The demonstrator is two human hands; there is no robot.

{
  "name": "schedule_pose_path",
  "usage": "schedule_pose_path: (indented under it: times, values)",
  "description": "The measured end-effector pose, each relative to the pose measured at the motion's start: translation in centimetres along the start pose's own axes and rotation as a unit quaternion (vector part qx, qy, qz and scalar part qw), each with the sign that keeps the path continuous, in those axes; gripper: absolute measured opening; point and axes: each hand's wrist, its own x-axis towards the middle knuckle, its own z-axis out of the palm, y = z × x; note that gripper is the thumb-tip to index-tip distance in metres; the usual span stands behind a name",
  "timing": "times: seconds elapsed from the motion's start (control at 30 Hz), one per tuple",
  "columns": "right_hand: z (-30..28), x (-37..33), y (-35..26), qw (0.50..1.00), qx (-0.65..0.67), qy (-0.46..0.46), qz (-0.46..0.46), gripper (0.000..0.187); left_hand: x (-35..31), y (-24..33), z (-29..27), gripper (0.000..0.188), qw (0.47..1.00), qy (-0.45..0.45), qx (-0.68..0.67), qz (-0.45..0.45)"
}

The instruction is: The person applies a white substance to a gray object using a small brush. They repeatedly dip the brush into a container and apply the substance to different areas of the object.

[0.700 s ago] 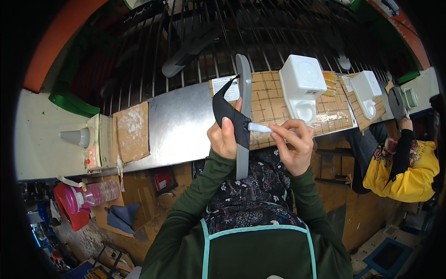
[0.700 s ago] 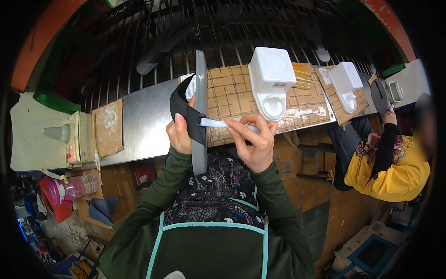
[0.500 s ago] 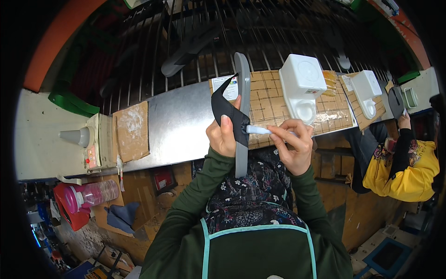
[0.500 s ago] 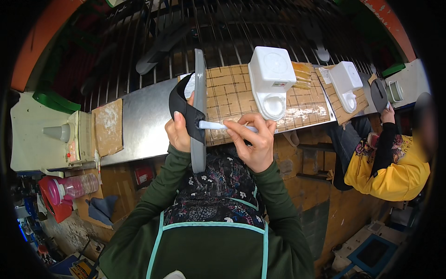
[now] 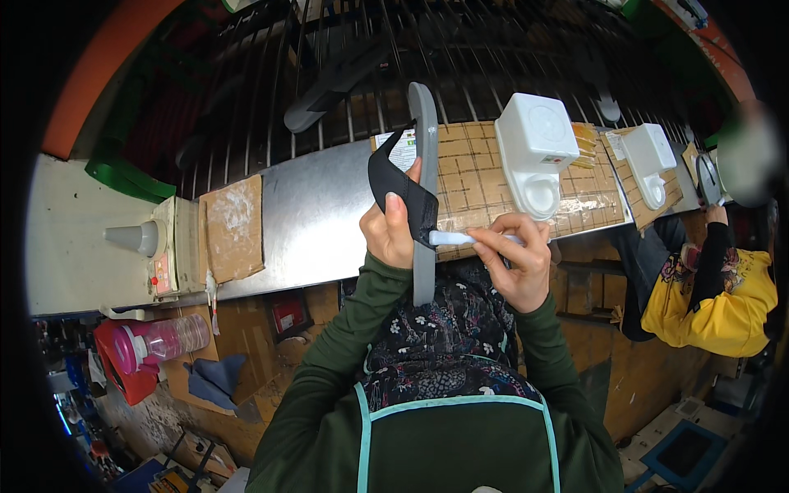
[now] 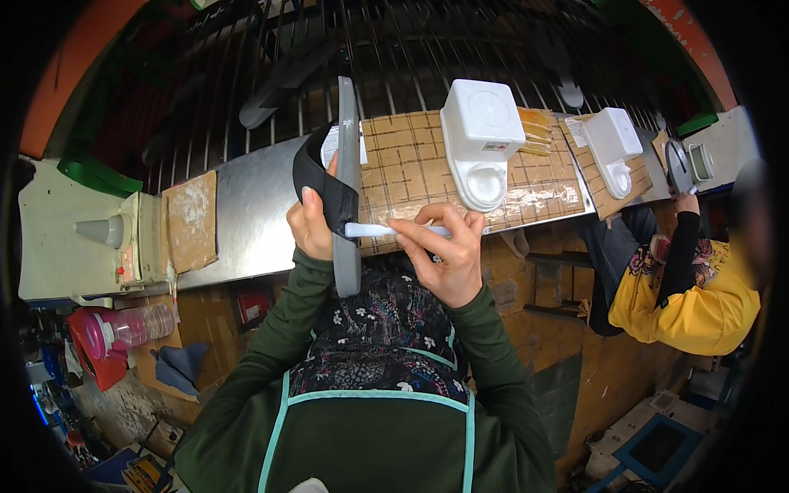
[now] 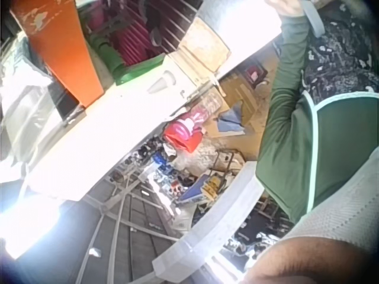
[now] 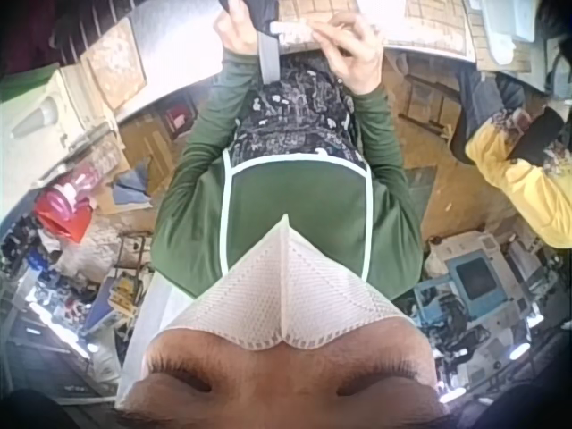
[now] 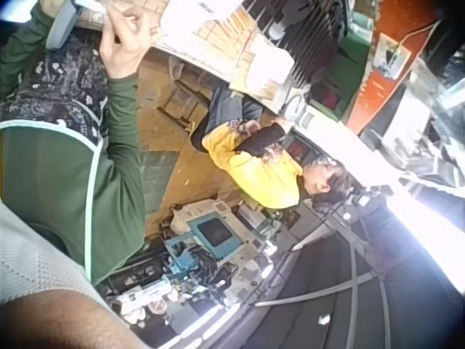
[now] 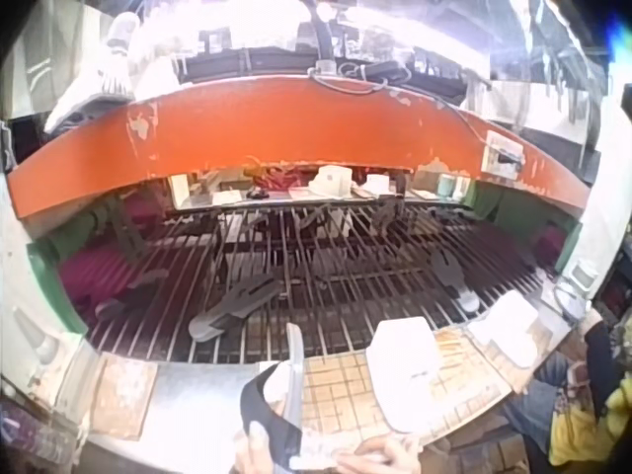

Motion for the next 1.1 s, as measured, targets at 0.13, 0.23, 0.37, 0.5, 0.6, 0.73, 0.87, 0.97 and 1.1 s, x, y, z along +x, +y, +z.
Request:
schedule_pose_path:
  times: [0.13,0.23,0.37,0.5,0.6,0.73,0.87,0.97,1.1]
  values:
    - [-0.1,-0.1,-0.1,1.000,0.000,-0.003,-0.006,0.024,0.0,-0.3,0.0,0.055,1.000,-0.003,-0.015,-0.016]
    - [-0.4,-0.2,0.0,0.999,0.021,-0.036,-0.010,0.023,-0.1,-0.2,0.2,0.058,0.991,-0.006,-0.119,-0.067]
    - [0.2,0.3,0.2,0.954,0.283,-0.029,0.093,0.022,-0.3,0.7,1.3,0.067,0.942,0.021,-0.288,-0.169]
    - [1.4,0.4,-0.3,0.976,0.146,0.098,0.129,0.022,-0.5,1.1,1.0,0.067,0.888,-0.012,-0.380,-0.259]
    - [1.3,-0.6,-1.2,0.982,0.152,0.037,0.104,0.021,-0.6,0.5,0.7,0.067,0.822,-0.027,-0.481,-0.304]
    - [-0.5,-1.8,-0.7,0.916,0.350,-0.114,0.158,0.019,-0.6,0.2,0.8,0.069,0.776,-0.007,-0.524,-0.353]
    - [-4.7,-2.1,3.5,0.949,0.254,0.019,0.188,0.015,-0.4,1.3,-2.2,0.080,0.648,-0.218,-0.704,-0.190]
    - [-7.2,-2.5,7.0,0.947,-0.024,0.071,0.311,0.011,-2.2,2.4,-5.2,0.097,0.804,-0.236,-0.479,-0.261]
    - [-7.0,-3.3,9.6,0.945,-0.265,0.064,0.181,0.008,-3.7,0.9,-5.3,0.068,0.795,-0.203,-0.475,-0.317]
